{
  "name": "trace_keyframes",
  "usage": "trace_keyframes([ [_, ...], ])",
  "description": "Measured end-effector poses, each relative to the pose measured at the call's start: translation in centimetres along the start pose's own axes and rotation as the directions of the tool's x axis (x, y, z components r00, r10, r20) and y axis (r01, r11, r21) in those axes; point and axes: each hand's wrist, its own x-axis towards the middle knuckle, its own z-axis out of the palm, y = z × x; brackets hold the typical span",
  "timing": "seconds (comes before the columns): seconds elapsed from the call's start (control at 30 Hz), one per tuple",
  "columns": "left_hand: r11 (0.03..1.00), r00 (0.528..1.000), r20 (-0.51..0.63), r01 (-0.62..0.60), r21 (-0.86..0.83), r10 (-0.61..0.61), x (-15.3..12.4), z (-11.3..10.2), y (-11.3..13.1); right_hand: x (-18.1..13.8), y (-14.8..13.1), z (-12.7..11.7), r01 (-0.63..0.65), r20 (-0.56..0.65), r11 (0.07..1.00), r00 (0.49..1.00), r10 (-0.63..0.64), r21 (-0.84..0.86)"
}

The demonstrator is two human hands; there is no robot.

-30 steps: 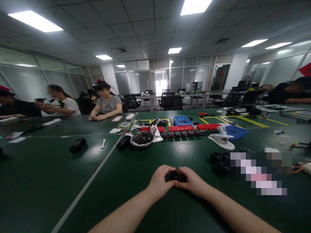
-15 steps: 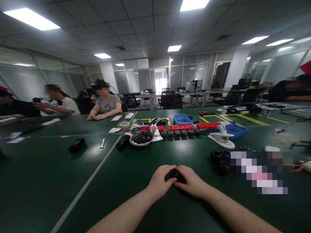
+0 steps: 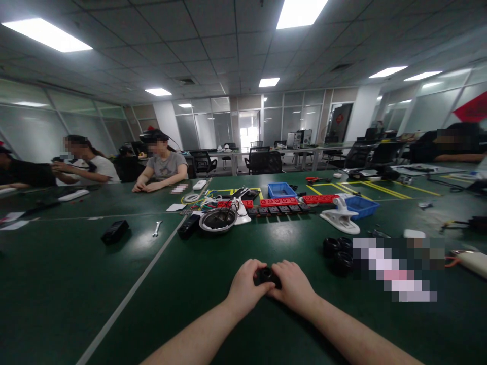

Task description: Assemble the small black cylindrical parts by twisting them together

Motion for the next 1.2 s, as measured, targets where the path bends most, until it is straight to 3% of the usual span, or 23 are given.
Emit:
trace_keyframes([
  [0.27,0.997,0.997,-0.002,-0.071,-0.020,0.071,-0.2,-0.5,-0.2,0.0,1.4,-0.1,0.140,0.023,0.952,0.988,-0.152,0.273],
  [0.47,0.992,0.991,0.051,-0.119,-0.036,0.121,0.2,-1.0,0.0,0.7,2.6,-0.1,0.166,0.067,0.890,0.975,-0.213,0.425],
  [0.57,0.991,0.987,0.101,-0.121,-0.055,0.126,0.3,-1.2,0.2,0.9,2.7,0.1,0.110,0.091,0.878,0.981,-0.171,0.466],
  [0.63,0.993,0.987,0.117,-0.106,-0.048,0.111,0.3,-1.1,0.3,0.9,2.3,0.2,0.048,0.107,0.909,0.989,-0.101,0.413],
  [0.73,0.999,0.999,0.031,-0.013,0.041,0.012,0.2,-0.7,0.4,0.8,1.1,0.3,-0.012,0.046,0.984,0.999,0.004,0.177],
  [0.87,0.994,0.998,-0.056,0.047,0.098,-0.042,0.1,-0.2,0.5,0.3,0.0,0.1,0.004,-0.036,0.999,0.999,-0.005,-0.033],
  [1.07,0.993,0.987,0.113,-0.107,-0.040,0.111,0.2,-1.4,0.3,0.0,1.4,-0.4,0.104,0.042,0.960,0.992,-0.119,0.259],
  [1.2,0.989,0.975,0.176,-0.122,-0.080,0.135,0.5,-2.0,0.0,0.4,2.6,-0.5,0.161,0.084,0.912,0.975,-0.207,0.377],
])
